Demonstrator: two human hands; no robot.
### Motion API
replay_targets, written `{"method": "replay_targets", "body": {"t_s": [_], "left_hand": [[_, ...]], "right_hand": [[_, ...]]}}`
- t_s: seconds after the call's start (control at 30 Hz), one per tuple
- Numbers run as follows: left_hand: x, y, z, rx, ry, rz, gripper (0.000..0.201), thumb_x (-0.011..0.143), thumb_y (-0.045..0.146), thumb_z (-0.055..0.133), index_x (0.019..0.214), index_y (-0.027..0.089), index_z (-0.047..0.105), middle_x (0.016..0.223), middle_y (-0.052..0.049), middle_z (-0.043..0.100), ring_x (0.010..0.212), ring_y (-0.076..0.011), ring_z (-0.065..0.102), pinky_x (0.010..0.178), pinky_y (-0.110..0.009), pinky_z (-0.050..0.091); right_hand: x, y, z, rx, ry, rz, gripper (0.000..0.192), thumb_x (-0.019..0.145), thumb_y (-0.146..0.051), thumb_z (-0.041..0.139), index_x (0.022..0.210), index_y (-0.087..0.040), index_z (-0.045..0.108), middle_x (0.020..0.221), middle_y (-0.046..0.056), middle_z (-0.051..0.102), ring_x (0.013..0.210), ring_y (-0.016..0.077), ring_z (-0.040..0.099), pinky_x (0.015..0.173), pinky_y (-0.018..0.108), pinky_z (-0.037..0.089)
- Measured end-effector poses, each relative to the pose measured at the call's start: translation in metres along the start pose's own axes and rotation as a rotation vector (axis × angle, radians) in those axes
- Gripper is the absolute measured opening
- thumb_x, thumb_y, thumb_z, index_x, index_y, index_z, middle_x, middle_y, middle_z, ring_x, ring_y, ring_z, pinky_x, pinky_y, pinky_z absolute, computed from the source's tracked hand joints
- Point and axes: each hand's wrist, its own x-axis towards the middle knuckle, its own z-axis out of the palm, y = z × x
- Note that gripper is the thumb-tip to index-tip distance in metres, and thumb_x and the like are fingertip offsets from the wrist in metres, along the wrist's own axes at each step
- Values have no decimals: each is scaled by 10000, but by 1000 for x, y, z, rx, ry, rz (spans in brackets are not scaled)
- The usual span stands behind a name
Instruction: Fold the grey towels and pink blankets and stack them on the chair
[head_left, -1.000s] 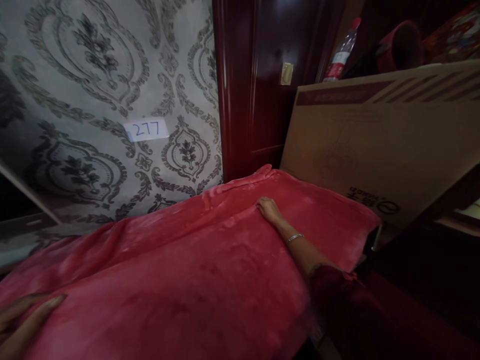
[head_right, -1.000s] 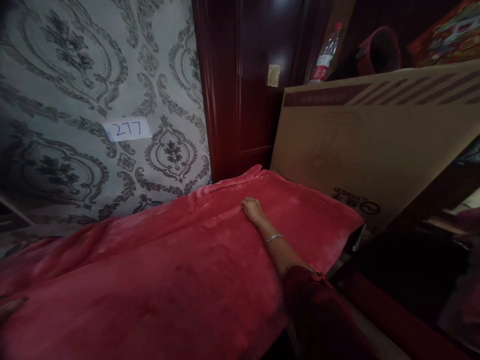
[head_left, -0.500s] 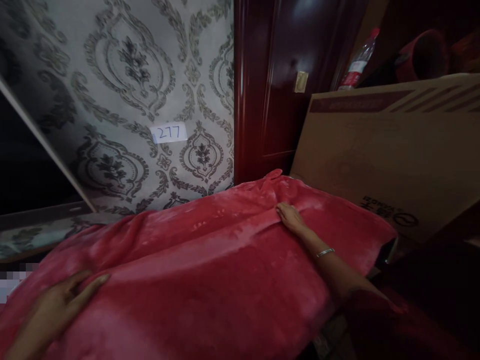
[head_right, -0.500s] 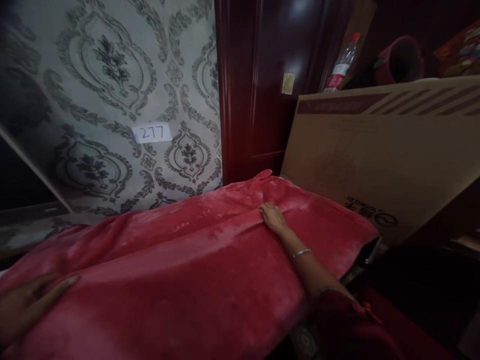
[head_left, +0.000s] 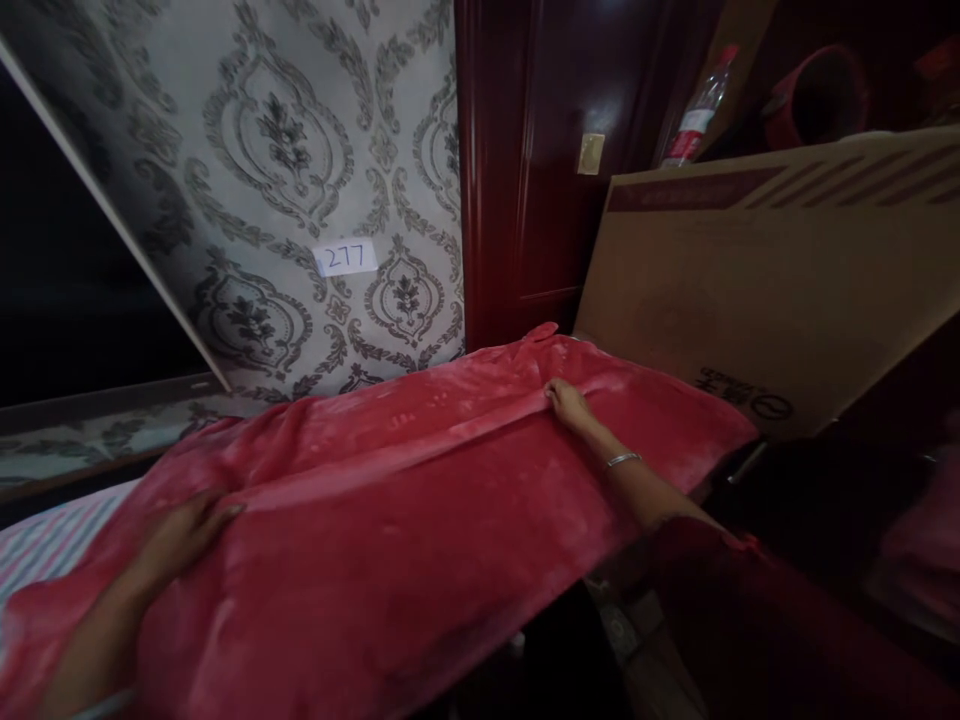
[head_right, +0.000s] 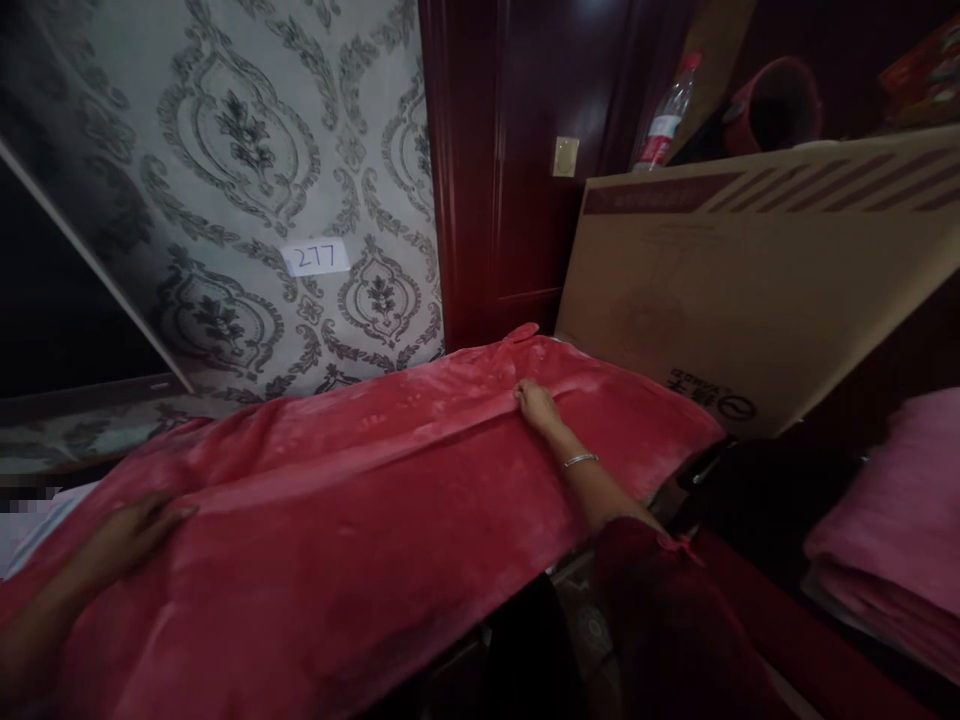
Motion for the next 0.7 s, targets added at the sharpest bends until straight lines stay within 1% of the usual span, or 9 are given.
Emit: {"method": "replay_targets", "body": {"t_s": [0.1,0.23,0.37,0.47,0.53,0.6,0.7], "left_hand": [[-8,9,-16,-80,13,-18,355,723,551,302,754,273,523,929,-147,755,947,-337,701,856,-392,534],[-24,33,-45,17,59,-65,392,817,511,237,873,228,503,1086,-197,699,1038,-344,662,890,-409,502],[-42,52,-76,158,62,-147,455,918,474,172,1022,194,515,1178,-185,664,1065,-335,640,854,-401,487],[-52,63,-100,255,100,-169,442,964,444,204,1076,175,536,1184,-162,661,1070,-319,627,856,-384,473],[-58,70,-115,317,134,-191,417,980,413,243,1106,156,547,1180,-156,658,1060,-309,619,854,-375,465],[-64,76,-131,351,178,-193,405,989,390,273,1136,135,550,1193,-154,649,1064,-296,612,860,-366,458],[-72,84,-156,355,295,-169,412,998,387,295,1152,102,550,1201,-138,636,1085,-265,600,898,-350,441]], "right_hand": [[6,-10,-17,29,83,3,160,893,-207,417,862,-199,574,928,109,670,848,211,573,806,320,458],[9,-21,-51,63,180,5,125,879,-203,399,846,-206,519,951,130,652,872,228,560,835,351,455],[3,-29,-86,75,264,7,91,874,-208,404,867,-208,495,978,136,627,897,237,551,865,377,443],[-2,-38,-112,68,395,10,80,868,-186,415,870,-206,492,964,114,612,911,219,545,885,362,432],[-5,-45,-128,66,464,34,98,873,-163,407,896,-196,496,966,114,605,911,211,536,880,357,422],[-8,-53,-145,72,503,67,137,895,-148,390,958,-174,509,986,131,603,909,211,530,870,361,407],[-12,-68,-173,48,586,106,215,935,-130,369,1082,-118,524,1028,164,608,932,219,544,867,371,380]]}}
